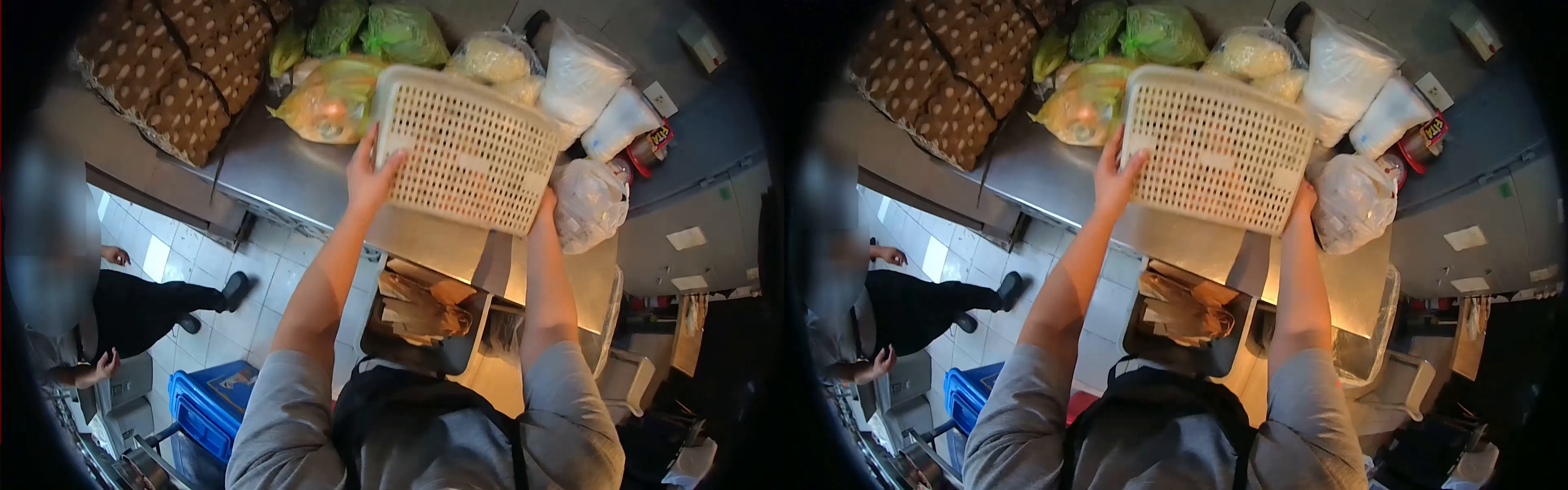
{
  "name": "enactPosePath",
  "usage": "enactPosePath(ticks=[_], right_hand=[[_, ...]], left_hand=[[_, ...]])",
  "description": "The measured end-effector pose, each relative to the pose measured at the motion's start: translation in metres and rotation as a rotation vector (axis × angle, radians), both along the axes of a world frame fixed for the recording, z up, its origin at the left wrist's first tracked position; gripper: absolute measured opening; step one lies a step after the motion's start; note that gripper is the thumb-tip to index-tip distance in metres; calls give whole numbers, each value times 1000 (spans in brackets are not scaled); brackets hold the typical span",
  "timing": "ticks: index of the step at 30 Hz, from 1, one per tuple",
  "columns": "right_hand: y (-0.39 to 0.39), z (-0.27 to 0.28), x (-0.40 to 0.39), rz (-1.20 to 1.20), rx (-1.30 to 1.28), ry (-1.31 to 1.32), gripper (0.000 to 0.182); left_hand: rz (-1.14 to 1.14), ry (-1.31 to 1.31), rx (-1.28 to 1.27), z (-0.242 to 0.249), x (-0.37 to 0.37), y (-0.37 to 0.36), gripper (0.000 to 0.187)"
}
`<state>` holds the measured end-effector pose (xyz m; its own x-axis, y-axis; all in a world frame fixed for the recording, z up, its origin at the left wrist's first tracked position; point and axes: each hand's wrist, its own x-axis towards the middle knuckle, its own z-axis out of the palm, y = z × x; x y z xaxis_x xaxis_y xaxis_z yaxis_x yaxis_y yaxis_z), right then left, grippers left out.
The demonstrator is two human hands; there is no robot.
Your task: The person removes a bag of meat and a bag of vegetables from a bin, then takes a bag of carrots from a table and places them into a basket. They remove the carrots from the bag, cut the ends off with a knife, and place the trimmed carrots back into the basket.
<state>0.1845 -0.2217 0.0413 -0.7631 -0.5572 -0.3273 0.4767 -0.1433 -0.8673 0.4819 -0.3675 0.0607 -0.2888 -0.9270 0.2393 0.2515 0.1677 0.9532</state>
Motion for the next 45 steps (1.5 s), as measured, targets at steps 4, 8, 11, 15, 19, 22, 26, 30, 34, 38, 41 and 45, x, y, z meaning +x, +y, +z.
enactPosePath(ticks=[4, 8, 11, 15, 19, 22, 26, 30, 34, 38, 41, 45], right_hand=[[-3, 31, 33, -50, -65, 46, 37], [14, 22, 33, 72, -153, 95, 40], [22, 1, 26, 40, -182, 142, 40], [35, -9, 19, 49, -224, 119, 38], [43, -3, 26, 117, -298, 93, 41], [57, 20, 39, 218, -282, 100, 50], [66, 8, 23, 294, -357, 83, 51], [86, 24, 46, 135, -170, 253, 51], [159, 33, 32, 11, -4, 268, 51], [271, 37, 14, -75, 135, 205, 50], [354, 36, 10, -168, 233, 119, 50], [425, 25, 13, -268, 328, -30, 50]], left_hand=[[242, -409, -212, -16, -1, -18, 74], [458, -459, -320, -11, 13, 14, 72], [552, -384, -307, -47, 42, 66, 60], [354, -252, 404, -148, 92, 215, 22], [107, -134, 1753, -237, 104, 317, 20], [-218, 46, 1668, -312, 95, 338, 37], [-39, 120, 1682, -300, 57, 304, 27], [-313, 677, 1357, -301, 15, 256, 21], [-323, 472, 1405, -282, -30, 192, 10], [-432, -186, 1285, -241, -30, 155, 18], [-516, -467, 1132, -253, -20, 136, 28], [-592, -690, 953, -252, -15, 118, 43]])
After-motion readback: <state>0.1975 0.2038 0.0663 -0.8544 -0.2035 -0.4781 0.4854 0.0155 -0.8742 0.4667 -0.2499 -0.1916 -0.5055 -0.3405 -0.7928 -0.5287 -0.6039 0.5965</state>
